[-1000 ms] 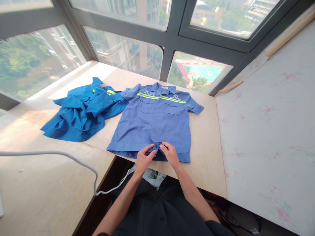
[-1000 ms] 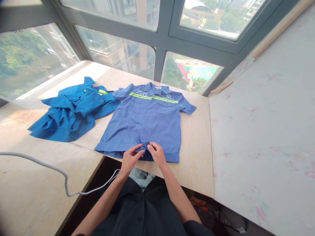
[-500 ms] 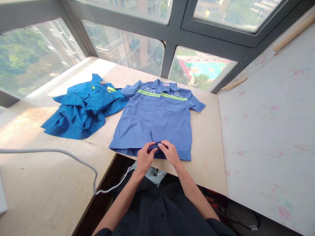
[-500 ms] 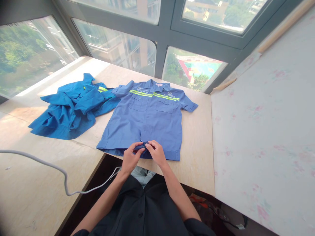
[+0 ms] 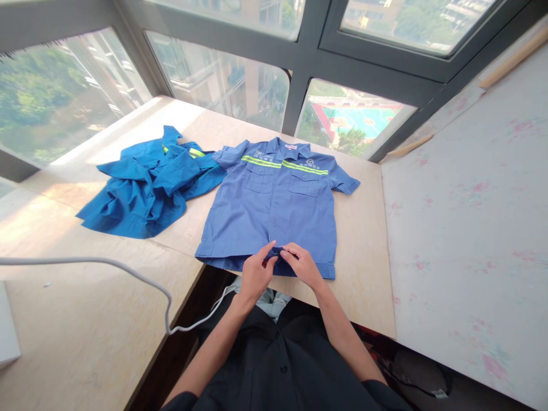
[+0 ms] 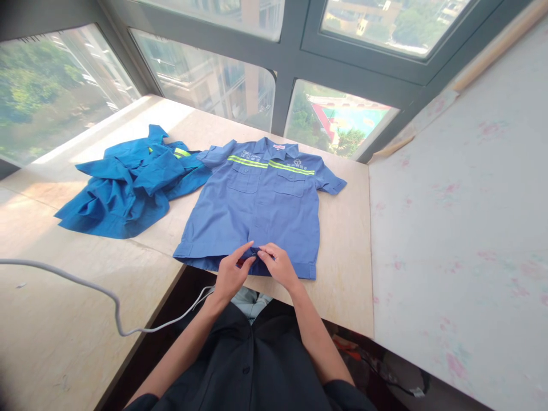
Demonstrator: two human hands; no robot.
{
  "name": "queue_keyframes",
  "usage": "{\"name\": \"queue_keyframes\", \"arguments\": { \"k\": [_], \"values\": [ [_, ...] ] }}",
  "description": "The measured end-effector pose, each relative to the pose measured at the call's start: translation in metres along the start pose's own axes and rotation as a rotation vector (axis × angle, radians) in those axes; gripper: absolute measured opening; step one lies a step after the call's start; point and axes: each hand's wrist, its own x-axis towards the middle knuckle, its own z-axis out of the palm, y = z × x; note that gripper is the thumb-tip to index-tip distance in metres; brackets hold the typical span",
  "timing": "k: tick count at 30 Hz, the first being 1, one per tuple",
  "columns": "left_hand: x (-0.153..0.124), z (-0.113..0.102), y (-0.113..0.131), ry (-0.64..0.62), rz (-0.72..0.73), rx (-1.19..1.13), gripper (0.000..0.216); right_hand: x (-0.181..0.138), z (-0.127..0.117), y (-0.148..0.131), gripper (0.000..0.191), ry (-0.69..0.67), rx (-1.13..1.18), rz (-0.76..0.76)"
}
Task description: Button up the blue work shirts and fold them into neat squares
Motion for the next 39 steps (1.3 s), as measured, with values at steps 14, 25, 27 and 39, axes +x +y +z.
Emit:
{"name": "queue_keyframes", "arguments": {
  "k": [14, 25, 27, 39],
  "values": [
    [0.002, 0.0, 0.004, -0.035, -0.035, 0.078, 0.035, -0.007, -0.006, 0.006, 0.025, 0.001, -0.039, -0.004],
    [0.003, 0.001, 0.007, 0.029, -0.027, 0.015, 0.033, -0.014, -0.007, -0.004, 0.027, -0.019, -0.062, -0.077],
    [0.005, 0.001, 0.005, 0.055, -0.008, -0.061, 0.033, -0.016, -0.006, -0.008, 0.03, -0.047, -0.073, -0.09],
    [0.007, 0.009, -0.01, 0.084, -0.064, -0.396, 0.028, -0.018, 0.006, -0.014, 0.02, 0.158, -0.043, -0.017]
  ]
}}
